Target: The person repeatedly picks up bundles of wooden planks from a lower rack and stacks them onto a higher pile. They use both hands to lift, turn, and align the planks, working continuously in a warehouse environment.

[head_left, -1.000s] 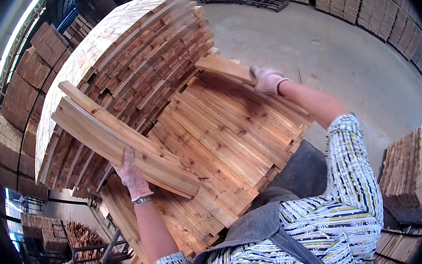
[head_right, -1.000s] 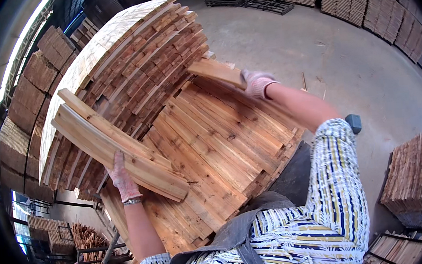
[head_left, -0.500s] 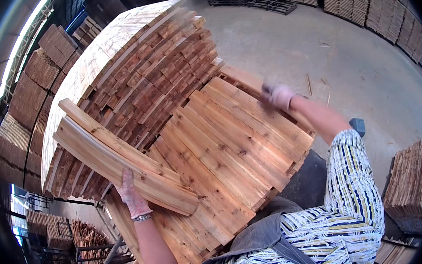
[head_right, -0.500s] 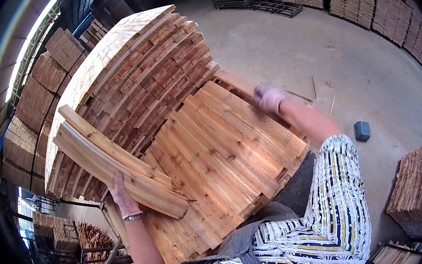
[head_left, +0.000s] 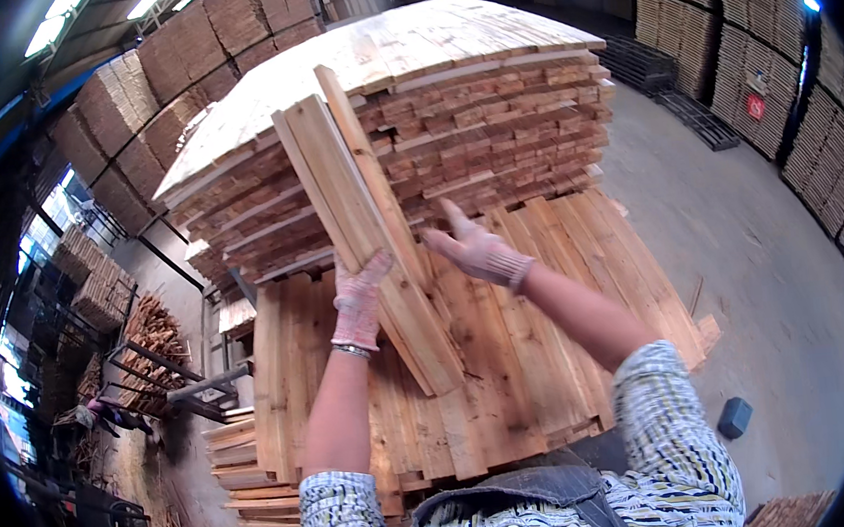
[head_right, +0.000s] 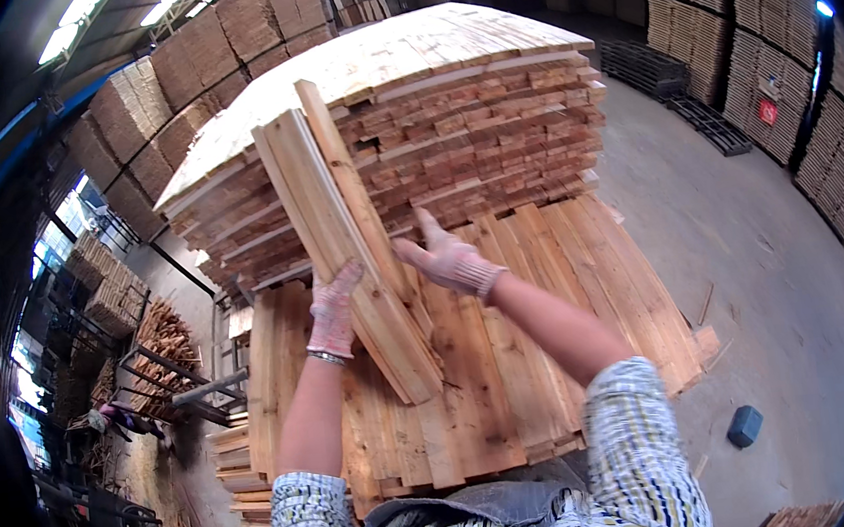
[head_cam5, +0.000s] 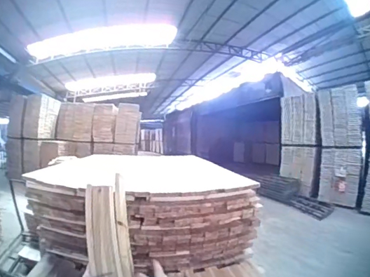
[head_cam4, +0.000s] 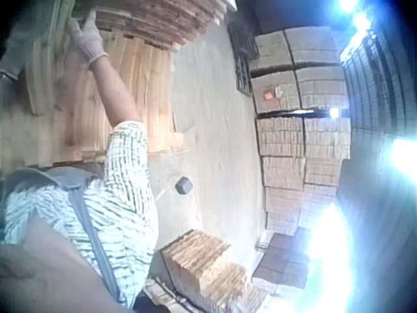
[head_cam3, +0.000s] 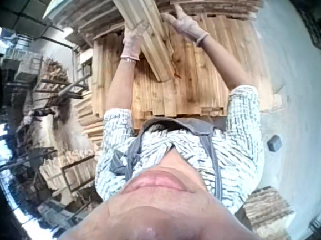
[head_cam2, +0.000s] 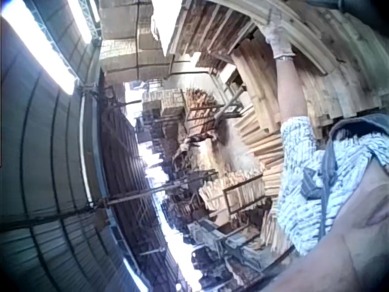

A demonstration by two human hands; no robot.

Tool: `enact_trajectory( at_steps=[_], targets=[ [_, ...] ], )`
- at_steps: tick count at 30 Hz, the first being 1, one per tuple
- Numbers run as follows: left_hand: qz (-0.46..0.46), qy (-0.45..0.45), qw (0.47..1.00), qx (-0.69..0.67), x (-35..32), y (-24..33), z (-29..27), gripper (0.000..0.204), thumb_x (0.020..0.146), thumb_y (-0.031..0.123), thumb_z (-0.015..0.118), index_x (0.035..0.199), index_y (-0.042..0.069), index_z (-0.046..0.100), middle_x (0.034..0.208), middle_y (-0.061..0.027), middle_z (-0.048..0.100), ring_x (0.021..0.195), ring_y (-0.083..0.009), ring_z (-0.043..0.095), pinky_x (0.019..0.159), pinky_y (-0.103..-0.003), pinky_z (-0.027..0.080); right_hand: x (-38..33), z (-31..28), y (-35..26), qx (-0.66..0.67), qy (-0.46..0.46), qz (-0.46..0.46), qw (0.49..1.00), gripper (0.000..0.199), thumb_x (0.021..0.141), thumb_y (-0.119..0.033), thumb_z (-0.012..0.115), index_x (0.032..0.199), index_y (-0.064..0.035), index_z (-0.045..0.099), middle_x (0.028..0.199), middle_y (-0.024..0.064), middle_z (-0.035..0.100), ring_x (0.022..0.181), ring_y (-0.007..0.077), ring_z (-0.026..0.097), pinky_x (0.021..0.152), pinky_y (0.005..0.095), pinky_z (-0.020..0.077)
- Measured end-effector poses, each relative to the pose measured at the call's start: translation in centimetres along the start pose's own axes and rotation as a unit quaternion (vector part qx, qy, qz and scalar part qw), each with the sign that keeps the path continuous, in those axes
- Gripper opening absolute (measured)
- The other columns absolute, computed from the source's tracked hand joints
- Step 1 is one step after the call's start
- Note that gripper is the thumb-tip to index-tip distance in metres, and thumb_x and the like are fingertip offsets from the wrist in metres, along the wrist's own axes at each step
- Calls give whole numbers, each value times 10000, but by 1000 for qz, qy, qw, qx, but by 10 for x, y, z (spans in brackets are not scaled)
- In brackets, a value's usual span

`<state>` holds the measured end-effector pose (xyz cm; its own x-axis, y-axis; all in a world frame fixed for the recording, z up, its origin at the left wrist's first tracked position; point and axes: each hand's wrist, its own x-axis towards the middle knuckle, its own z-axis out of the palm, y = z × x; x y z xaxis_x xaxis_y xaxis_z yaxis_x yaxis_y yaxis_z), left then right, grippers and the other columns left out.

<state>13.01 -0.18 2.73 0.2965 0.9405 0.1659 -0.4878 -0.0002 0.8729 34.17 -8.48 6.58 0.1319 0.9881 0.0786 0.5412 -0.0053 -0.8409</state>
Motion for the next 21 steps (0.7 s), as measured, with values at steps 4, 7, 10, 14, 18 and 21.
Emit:
enact_trajectory(
  at_steps=[4, 7, 10, 14, 18, 21],
  targets=[
    [-34, -100, 993, -57, 22, -22, 3, 533, 833, 97, 779, 1308, 46, 543, 1134, -74, 678, 986, -191, 685, 863, -328, 581, 84, 53, 33, 120, 86, -43, 988, 902, 935, -626, 505, 1533, 6, 264, 1424, 298, 488, 1356, 357, 467, 1107, 361, 368],
    [-42, -94, 994, -33, 15, -7, -12, 488, 838, 179, 776, 1273, 60, 590, 1097, -45, 689, 966, -191, 686, 851, -343, 583, 76, 66, 9, 173, 114, 13, 978, 759, 943, -594, 524, 1427, -14, 451, 1261, 224, 629, 1160, 324, 606, 995, 387, 461],
    [-66, -76, 995, -22, 1, 8, -12, 461, 865, 176, 756, 1273, 54, 581, 1111, -53, 682, 987, -189, 679, 871, -331, 572, 19, 39, -22, 237, 42, 26, 970, 760, 923, -592, 556, 1398, -10, 448, 1126, 196, 683, 997, 320, 658, 888, 418, 498],
    [24, 4, 999, 33, -4, -7, 20, 601, 925, 181, 714, 1436, 55, 423, 1233, -81, 623, 1061, -158, 623, 941, -264, 506, -39, 35, -41, 63, 111, 93, 987, 749, 910, -582, 568, 1375, -9, 439, 1150, 254, 657, 1070, 360, 647, 911, 427, 492],
    [-8, 53, 985, 166, 0, -18, 54, 675, 1012, 260, 573, 1546, 48, 218, 1396, -181, 517, 1247, -253, 541, 1077, -354, 444, -52, 74, -19, -47, 276, 34, 960, 787, 862, -492, 676, 1387, 24, 397, 1253, 289, 589, 1128, 417, 611, 964, 452, 478],
    [59, -51, 979, -189, 32, -70, -7, 627, 1045, 290, 491, 1558, 73, 203, 1497, -174, 400, 1361, -243, 433, 1150, -353, 364, -48, 99, -21, 12, 302, -25, 953, 786, 832, -417, 731, 1389, 23, 394, 1243, 271, 595, 1124, 403, 611, 961, 442, 485]
  ],
)
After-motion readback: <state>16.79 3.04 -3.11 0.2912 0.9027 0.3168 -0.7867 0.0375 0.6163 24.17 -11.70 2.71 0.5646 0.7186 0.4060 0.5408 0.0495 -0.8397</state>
